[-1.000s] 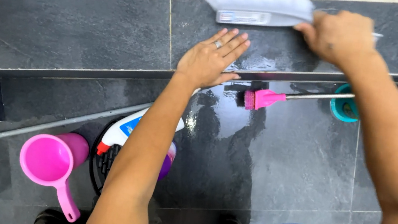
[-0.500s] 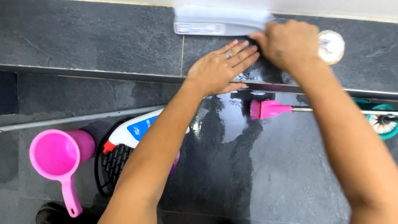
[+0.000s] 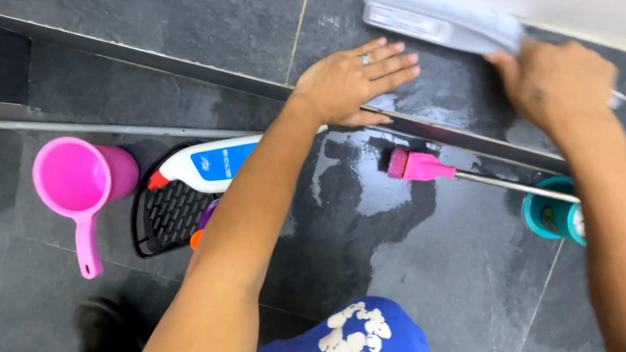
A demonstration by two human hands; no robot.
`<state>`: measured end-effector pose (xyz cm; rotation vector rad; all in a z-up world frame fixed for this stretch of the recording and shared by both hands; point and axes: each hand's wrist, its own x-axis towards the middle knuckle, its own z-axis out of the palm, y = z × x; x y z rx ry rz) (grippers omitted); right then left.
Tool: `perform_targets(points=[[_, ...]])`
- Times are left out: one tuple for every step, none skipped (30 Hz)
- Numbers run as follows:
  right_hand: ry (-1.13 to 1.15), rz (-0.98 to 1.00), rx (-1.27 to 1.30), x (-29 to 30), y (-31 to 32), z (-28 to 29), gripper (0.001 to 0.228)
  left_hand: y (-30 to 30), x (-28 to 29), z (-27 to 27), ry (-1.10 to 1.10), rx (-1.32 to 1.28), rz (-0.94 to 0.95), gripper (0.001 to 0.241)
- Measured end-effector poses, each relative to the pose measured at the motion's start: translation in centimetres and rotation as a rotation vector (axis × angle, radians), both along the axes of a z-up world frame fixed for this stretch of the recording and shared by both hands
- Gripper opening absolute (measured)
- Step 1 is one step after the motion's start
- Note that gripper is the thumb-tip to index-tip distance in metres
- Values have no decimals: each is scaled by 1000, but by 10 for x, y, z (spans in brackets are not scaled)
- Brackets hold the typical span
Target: Scrubbing floor tiles, a floor mat, walls, and the sink area in a bathroom using a brush and detergent.
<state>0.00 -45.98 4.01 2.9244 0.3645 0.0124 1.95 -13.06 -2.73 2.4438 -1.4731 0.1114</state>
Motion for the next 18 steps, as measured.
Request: perform_targets(points=[[23, -38, -63, -4, -23, 0, 58, 3, 1, -1, 12, 12, 26, 88], [17, -34, -60, -14, -29, 13, 58, 3, 1, 1, 5, 15, 30, 88], [77, -132, -66, -22, -36, 27, 57, 4, 3, 3, 30, 22, 19, 88], [141, -234, -70, -34, -42, 38, 57, 5, 2, 4, 60, 31, 6, 87], [142, -233, -66, -35, -46, 29, 57, 6, 2, 4, 61, 36, 7, 87], [136, -249, -71, -38, -54, 22, 60, 3, 1, 2, 77, 31, 9, 88], [130, -264, -76, -42, -62, 14, 64, 0, 0, 0, 93, 25, 11, 88], [127, -273, -76, -35, -39, 23, 64, 1, 2, 0, 90, 24, 3, 88], [131, -248, -95, -28, -16, 32, 63, 2, 3, 0, 100, 29, 5, 89], [134, -225, -118, -22, 6, 40, 63, 0, 4, -1, 109, 30, 5, 89], [130, -236, -121, -7, 21, 30, 63, 0, 7, -1, 106, 26, -5, 89], [114, -162, -104, 3, 38, 17, 63, 4, 4, -3, 113, 37, -10, 89], [95, -89, -85, 13, 56, 4, 63, 7, 0, -4, 120, 47, -15, 88], [92, -95, -92, 21, 81, -1, 63, 7, 2, -2, 116, 40, -21, 88], [69, -62, -9, 28, 107, -5, 62, 6, 3, 0, 54, 7, -32, 86], [50, -18, 73, 37, 133, -9, 61, 7, 3, 3, -5, -28, -31, 85], [50, -13, 65, 41, 155, -10, 61, 10, 0, 8, -5, -36, -26, 85], [26, 10, 116, 46, 176, -9, 61, 11, 0, 15, 50, 29, -8, 79]])
